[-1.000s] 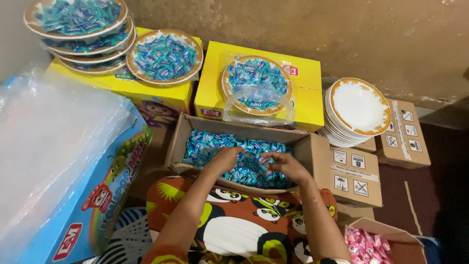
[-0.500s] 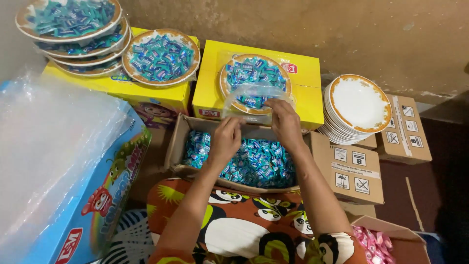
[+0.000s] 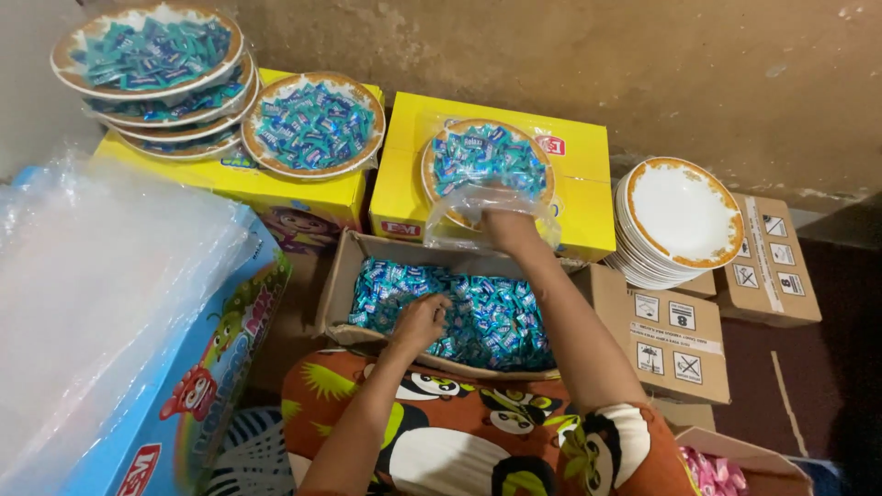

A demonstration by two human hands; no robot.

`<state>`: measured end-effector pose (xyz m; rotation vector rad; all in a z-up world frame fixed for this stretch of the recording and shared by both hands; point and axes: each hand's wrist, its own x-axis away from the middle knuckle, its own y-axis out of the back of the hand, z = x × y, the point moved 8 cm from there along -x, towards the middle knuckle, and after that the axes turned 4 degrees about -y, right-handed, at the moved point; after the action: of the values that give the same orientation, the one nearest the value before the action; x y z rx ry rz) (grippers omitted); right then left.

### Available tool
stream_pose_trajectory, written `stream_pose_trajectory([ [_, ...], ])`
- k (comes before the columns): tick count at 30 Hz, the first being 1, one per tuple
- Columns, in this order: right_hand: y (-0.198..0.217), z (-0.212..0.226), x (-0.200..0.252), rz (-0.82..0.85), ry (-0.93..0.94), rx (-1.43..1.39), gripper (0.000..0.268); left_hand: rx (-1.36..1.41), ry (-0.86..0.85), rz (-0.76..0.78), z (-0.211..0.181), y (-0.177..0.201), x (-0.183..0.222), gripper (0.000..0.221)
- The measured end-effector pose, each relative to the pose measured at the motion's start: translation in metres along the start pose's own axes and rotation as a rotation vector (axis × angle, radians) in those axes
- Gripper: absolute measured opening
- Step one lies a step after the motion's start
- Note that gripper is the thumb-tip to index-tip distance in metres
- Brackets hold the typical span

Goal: A person is seen sitting on the floor, organizing and packaging small blue packets into bowls and plates.

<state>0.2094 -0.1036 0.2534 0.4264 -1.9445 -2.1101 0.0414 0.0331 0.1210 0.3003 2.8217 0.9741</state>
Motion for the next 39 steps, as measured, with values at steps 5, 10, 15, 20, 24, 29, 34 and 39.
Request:
stream_pose_trajectory([
  [5, -0.007, 0.012, 0.001, -0.181, 0.049, 0.090, 0.046, -0.046, 0.041, 0.043, 0.000, -0.005, -0.001, 0.024],
  [10, 0.000, 0.011, -0.004, -0.170, 0.118, 0.080, 0.057, -0.044, 0.073, 0.057, -0.001, -0.003, 0.007, 0.026],
  [15, 0.005, 0.008, 0.053, -0.313, 0.110, 0.038, 0.026, -0.078, 0.139, 0.182, 0.001, -0.006, 0.005, 0.031],
  [20, 0.030, 0.044, 0.162, -0.340, 0.248, -0.415, 0.018, -0.189, 0.174, 0.414, 0.034, -0.044, -0.021, 0.044],
  [24, -0.123, -0.001, 0.168, 0.354, 0.086, -0.398, 0.040, -0.260, 0.209, 0.584, 0.033, -0.058, -0.033, 0.047],
  [29, -0.242, -0.030, 0.195, 0.871, -0.020, -0.107, 0.065, -0.525, 0.224, 0.810, 0.086, -0.114, -0.011, 0.044],
  [34, -0.291, -0.043, 0.211, 1.009, 0.065, -0.001, 0.050, -0.505, 0.147, 0.839, 0.067, -0.107, 0.002, 0.041],
  [39, -0.263, -0.037, 0.211, 0.800, 0.006, -0.072, 0.036, -0.415, 0.221, 0.749, 0.068, -0.109, 0.008, 0.036],
])
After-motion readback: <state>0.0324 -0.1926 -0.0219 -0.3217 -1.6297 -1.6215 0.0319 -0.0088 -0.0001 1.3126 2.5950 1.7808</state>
